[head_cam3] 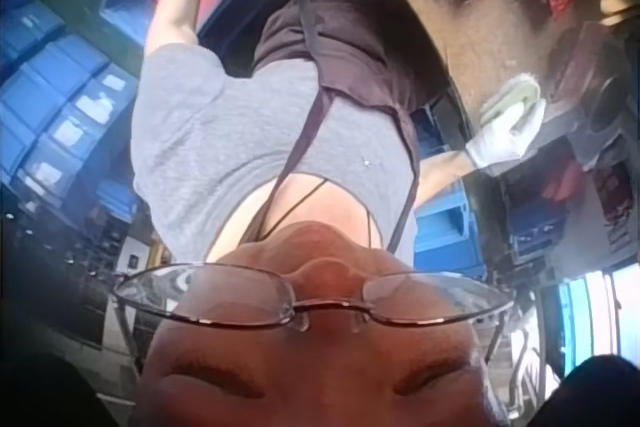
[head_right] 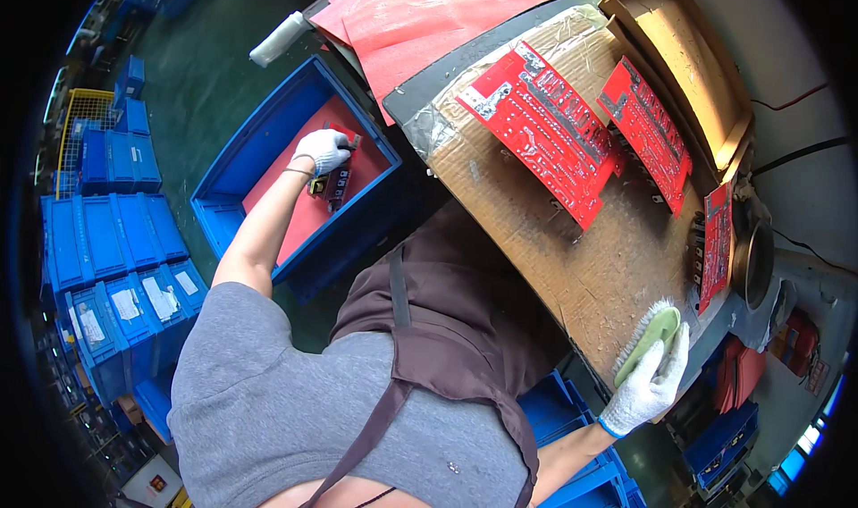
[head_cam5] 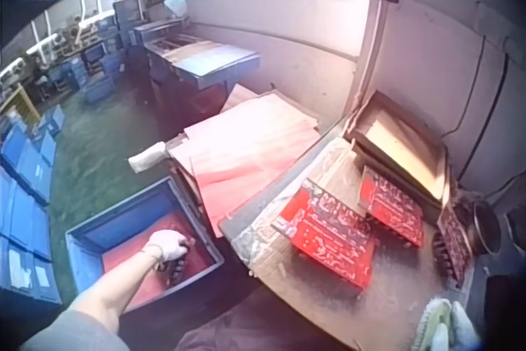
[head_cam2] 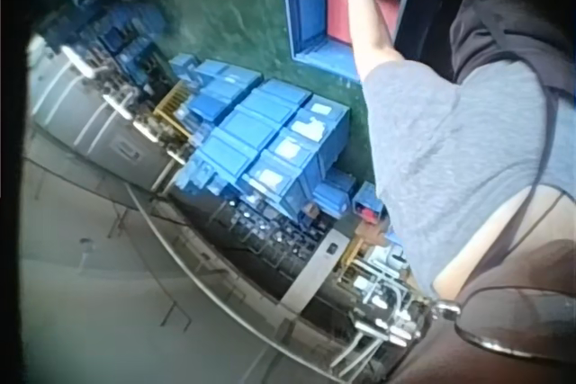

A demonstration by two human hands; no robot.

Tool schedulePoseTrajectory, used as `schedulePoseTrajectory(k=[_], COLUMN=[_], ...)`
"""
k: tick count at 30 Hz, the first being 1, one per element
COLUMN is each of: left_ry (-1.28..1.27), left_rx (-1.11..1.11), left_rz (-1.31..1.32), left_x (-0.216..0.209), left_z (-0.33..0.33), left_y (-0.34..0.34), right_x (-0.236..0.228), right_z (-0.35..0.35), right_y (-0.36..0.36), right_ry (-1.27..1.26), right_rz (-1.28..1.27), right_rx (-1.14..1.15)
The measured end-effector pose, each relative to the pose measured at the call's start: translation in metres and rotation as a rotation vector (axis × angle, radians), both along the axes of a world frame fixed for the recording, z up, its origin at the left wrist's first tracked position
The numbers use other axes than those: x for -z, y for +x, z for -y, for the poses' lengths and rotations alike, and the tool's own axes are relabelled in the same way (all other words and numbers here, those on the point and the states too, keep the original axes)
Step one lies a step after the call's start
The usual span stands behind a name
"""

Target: Trimming component leads and brushing red printed circuit boards at a workstation.

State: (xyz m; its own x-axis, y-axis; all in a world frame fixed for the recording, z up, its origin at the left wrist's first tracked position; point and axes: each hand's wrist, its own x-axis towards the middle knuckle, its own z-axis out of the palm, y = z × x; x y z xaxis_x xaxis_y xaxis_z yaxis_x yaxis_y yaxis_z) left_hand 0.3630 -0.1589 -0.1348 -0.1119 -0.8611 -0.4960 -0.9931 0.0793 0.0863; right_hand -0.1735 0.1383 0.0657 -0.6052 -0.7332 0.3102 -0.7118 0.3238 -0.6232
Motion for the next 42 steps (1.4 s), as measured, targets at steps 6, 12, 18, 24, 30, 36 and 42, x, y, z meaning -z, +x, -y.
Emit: schedulePoseTrajectory(k=[6, 12, 18, 24, 30, 36, 42], left_ry=[0.029, 0.011, -0.171, -0.396, -0.264, -0.385, 0.422], left_rx=[0.231, 0.257, -0.083, -0.316, -0.652, -0.401, -0.482], left_rz=[0.104, 0.007, -0.244, -0.484, -1.201, -1.047, -1.246], left_x=[0.009, 0.074, 0.104, 0.009, -0.128, -0.178, -0.181], left_z=[-0.021, 0.002, -0.019, -0.016, 0.012, 0.032, 0.040], left_y=[0.006, -0.040, -0.024, 0.012, -0.109, -0.144, -0.217], right_x=[0.004, -0.010, -0.017, -0.024, -0.051, -0.068, -0.043], right_z=[0.009, 0.001, 0.001, -0.017, 0.004, 0.053, 0.136], right_y=[0.008, 0.011, 0.014, -0.006, -0.101, -0.209, -0.314], right_ry=[0.025, 0.020, -0.032, -0.042, -0.231, -0.190, 0.047], right_rz=[0.026, -0.002, 0.128, 0.090, 0.011, -0.139, -0.166], right_rx=[-0.033, -0.011, -0.003, 0.183, 0.146, 0.214, 0.283])
